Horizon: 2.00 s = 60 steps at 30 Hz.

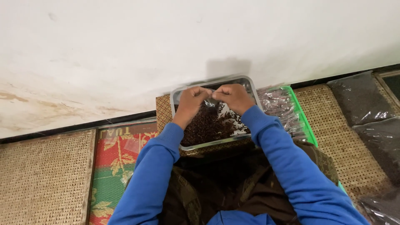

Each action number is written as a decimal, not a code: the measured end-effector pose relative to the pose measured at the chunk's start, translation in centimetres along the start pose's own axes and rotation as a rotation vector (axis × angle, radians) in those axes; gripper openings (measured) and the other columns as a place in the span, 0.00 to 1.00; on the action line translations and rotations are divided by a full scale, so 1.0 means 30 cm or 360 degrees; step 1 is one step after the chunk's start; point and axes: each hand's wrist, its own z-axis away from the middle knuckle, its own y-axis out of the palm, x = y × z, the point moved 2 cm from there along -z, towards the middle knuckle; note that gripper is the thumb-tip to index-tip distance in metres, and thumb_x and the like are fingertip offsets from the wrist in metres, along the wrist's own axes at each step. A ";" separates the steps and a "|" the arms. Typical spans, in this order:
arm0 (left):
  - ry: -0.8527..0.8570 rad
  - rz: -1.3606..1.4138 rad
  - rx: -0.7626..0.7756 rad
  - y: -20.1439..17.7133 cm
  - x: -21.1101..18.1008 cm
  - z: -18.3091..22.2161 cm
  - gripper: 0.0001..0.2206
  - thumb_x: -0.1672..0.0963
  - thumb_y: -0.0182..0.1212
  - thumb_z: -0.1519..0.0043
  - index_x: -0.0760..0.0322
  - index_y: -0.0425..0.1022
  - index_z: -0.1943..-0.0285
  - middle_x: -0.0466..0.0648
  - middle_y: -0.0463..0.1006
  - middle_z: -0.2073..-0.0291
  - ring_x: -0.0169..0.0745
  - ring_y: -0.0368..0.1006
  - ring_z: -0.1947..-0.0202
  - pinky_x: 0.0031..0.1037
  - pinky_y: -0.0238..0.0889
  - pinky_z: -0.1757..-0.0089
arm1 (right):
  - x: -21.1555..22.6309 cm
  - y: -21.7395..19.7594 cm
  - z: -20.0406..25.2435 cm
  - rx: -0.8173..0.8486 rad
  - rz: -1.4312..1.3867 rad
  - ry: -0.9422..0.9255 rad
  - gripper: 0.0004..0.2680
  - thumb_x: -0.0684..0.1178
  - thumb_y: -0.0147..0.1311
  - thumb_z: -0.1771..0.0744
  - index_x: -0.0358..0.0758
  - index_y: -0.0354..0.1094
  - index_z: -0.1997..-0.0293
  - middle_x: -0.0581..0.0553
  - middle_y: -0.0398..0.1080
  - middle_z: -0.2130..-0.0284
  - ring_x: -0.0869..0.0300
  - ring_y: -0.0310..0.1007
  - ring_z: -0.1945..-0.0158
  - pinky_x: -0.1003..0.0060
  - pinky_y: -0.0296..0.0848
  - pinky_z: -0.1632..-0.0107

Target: The person fills small plastic bags with cloves from a metal tray by hand and places the filled bags into plastic baskets.

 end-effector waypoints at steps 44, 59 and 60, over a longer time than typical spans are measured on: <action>-0.0260 0.0053 -0.0234 -0.208 -0.130 0.262 0.12 0.56 0.64 0.31 0.68 0.78 0.44 0.55 0.82 0.58 0.46 0.83 0.62 0.40 0.82 0.60 | -1.056 -0.558 0.801 -0.0570 0.0586 0.1154 0.05 0.50 0.58 0.27 0.49 0.80 0.50 0.43 0.80 0.52 0.45 0.80 0.46 0.46 0.80 0.41; -0.0258 0.0019 -0.0135 -0.163 -0.103 0.205 0.12 0.56 0.66 0.32 0.69 0.78 0.45 0.57 0.82 0.58 0.45 0.83 0.63 0.39 0.81 0.62 | -1.462 -0.211 0.631 -0.0035 0.1383 0.0951 0.06 0.53 0.53 0.28 0.54 0.73 0.45 0.40 0.83 0.56 0.45 0.84 0.49 0.47 0.81 0.41; -0.0262 0.0027 -0.0117 -0.158 -0.107 0.201 0.12 0.56 0.66 0.32 0.69 0.78 0.45 0.57 0.82 0.58 0.45 0.83 0.63 0.39 0.81 0.62 | -1.458 -0.211 0.634 -0.0080 0.1397 0.0980 0.06 0.54 0.54 0.28 0.52 0.72 0.49 0.39 0.82 0.56 0.44 0.84 0.50 0.46 0.80 0.41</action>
